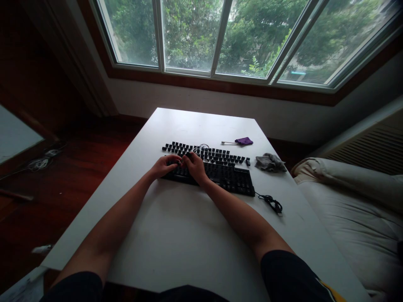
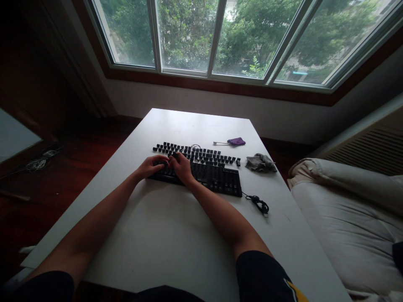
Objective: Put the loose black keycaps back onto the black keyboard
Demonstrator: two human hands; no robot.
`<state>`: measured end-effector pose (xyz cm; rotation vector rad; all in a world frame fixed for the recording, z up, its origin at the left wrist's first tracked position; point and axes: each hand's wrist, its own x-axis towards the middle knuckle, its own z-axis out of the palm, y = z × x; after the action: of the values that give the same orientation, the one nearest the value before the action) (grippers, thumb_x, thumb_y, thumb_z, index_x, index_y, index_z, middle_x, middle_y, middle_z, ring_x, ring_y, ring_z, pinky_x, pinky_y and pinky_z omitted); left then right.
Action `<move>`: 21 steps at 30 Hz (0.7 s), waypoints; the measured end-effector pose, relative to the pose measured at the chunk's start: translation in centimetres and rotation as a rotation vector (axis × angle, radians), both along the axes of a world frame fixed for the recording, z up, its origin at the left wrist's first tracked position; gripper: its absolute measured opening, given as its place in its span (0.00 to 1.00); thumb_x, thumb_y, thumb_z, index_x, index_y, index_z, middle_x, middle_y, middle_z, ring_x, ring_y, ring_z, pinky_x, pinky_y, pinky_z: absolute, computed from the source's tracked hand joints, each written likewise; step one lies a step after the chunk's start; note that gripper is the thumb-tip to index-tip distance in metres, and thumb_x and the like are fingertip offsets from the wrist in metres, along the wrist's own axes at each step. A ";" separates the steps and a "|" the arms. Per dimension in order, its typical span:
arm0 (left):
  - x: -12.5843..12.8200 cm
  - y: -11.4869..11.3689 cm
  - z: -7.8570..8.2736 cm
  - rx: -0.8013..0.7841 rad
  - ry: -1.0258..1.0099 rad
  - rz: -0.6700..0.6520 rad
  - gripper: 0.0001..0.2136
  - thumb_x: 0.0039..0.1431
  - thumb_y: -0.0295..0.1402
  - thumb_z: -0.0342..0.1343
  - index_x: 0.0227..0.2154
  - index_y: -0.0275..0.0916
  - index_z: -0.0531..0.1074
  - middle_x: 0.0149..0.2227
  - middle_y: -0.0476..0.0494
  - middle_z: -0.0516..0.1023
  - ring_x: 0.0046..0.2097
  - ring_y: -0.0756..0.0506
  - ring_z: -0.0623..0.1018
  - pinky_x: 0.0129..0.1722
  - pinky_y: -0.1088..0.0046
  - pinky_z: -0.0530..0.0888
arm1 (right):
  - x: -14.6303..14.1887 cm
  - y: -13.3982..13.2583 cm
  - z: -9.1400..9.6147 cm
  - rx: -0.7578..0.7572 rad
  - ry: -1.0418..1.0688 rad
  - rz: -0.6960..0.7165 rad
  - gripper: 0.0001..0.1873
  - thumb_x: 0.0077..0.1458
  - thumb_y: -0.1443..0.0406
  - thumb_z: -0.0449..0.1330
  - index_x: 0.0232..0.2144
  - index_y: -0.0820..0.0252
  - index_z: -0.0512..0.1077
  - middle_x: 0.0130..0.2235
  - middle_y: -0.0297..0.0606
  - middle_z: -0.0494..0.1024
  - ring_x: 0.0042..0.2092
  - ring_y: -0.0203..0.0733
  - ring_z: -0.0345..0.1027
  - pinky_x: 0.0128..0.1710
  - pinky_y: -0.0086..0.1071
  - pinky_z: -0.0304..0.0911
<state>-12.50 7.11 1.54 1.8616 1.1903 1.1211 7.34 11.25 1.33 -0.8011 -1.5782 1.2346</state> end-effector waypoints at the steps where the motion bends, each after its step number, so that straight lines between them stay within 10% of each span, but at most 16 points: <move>1: 0.1 0.0 0.0 -0.002 -0.026 -0.004 0.18 0.59 0.35 0.60 0.52 0.40 0.75 0.45 0.41 0.82 0.48 0.41 0.80 0.53 0.61 0.74 | 0.0 0.0 0.0 -0.027 0.013 -0.004 0.16 0.58 0.50 0.60 0.32 0.54 0.67 0.25 0.30 0.76 0.27 0.38 0.72 0.30 0.30 0.69; 21: 0.8 -0.2 0.9 0.171 0.121 0.013 0.09 0.61 0.36 0.60 0.43 0.42 0.78 0.47 0.40 0.78 0.49 0.42 0.78 0.47 0.65 0.76 | -0.1 0.7 -0.3 -0.318 0.192 0.020 0.18 0.53 0.52 0.65 0.33 0.57 0.67 0.23 0.29 0.75 0.23 0.37 0.72 0.23 0.30 0.72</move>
<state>-11.66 6.92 2.43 2.0792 1.2076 1.1623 7.27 11.95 0.99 -0.8383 -1.2555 1.5525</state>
